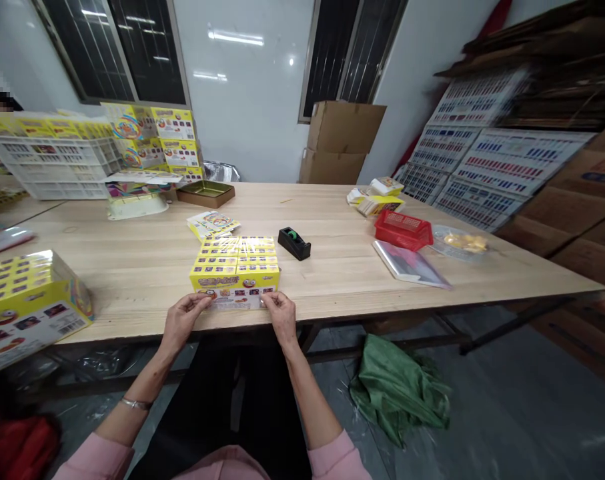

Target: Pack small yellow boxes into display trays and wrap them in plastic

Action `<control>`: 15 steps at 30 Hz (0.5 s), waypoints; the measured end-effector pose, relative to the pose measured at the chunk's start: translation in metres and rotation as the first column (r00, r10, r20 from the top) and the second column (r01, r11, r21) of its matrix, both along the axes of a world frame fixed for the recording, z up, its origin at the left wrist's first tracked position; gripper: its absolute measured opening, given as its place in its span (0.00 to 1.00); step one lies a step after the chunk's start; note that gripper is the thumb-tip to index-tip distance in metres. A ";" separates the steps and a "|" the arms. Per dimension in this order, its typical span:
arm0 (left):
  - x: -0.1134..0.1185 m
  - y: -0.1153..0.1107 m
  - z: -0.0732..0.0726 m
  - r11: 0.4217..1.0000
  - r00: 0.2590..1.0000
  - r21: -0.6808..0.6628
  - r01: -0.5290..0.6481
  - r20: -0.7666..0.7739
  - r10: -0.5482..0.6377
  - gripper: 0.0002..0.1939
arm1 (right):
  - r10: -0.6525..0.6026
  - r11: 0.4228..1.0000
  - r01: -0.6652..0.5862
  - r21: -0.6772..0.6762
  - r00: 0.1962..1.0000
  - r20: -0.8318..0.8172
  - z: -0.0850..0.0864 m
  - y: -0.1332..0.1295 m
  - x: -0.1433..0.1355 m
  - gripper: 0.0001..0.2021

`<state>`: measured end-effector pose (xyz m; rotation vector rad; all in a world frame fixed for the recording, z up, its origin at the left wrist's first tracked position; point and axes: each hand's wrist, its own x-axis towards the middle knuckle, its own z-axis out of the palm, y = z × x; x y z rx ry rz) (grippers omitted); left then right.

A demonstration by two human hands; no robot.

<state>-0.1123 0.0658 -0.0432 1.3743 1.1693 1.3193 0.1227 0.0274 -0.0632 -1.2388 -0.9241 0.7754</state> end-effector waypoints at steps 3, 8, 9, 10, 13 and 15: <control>-0.002 -0.001 -0.005 0.998 0.996 0.063 -0.001 -0.089 0.006 0.24 | -0.023 1.000 0.024 -0.007 0.998 0.054 -0.012 -0.002 -0.002 0.16; -0.003 -0.001 -0.016 0.933 0.946 0.305 -0.189 -0.200 0.257 0.24 | -0.236 0.968 0.203 0.145 0.934 0.269 -0.030 -0.002 -0.003 0.14; -0.002 0.000 -0.017 0.939 0.955 0.298 -0.170 -0.187 0.232 0.24 | -0.263 0.960 0.221 0.172 0.921 0.287 -0.032 -0.001 -0.004 0.14; -0.001 0.000 -0.017 0.956 0.971 0.269 -0.120 -0.169 0.170 0.23 | -0.265 0.958 0.217 0.188 0.919 0.292 -0.032 0.000 -0.004 0.14; 0.003 0.001 -0.014 0.983 0.993 0.183 0.033 -0.119 -0.011 0.22 | -0.179 0.974 0.129 0.186 0.943 0.282 -0.031 0.003 -0.004 0.14; 0.005 -0.001 -0.009 0.983 0.994 0.175 0.048 -0.107 -0.030 0.21 | -0.151 0.979 0.103 0.175 0.947 0.284 -0.027 0.003 -0.005 0.14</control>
